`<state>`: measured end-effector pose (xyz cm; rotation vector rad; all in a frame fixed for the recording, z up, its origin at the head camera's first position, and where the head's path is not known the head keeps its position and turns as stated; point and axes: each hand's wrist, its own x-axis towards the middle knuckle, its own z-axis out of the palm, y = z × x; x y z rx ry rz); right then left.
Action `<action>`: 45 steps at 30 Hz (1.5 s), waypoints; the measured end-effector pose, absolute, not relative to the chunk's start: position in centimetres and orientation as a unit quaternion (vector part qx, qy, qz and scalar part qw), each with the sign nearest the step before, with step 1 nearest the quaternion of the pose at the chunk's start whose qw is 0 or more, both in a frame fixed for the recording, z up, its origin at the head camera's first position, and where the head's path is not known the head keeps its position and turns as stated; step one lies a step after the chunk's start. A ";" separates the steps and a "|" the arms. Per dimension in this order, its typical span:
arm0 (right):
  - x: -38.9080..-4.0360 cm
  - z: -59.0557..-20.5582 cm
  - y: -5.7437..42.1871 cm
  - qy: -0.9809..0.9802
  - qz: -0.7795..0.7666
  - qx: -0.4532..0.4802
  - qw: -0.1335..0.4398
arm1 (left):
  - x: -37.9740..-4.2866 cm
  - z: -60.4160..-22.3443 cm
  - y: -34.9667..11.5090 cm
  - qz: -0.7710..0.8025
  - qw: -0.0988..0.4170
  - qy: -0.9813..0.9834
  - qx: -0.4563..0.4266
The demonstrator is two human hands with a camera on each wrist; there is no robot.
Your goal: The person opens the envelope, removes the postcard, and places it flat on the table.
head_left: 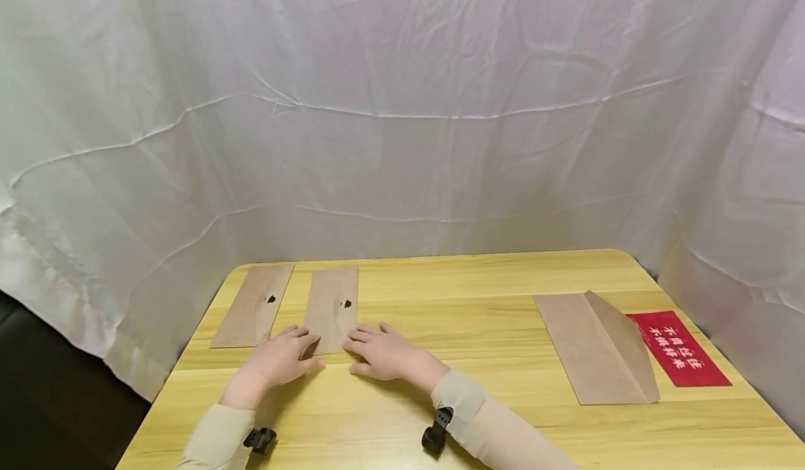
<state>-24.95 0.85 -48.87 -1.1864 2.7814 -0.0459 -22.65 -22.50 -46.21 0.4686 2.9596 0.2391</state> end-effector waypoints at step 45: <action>-20.5 -48.4 12.3 0.916 -0.060 -0.392 0.064 | -24.2 -46.2 -15.1 0.104 0.121 0.963 0.219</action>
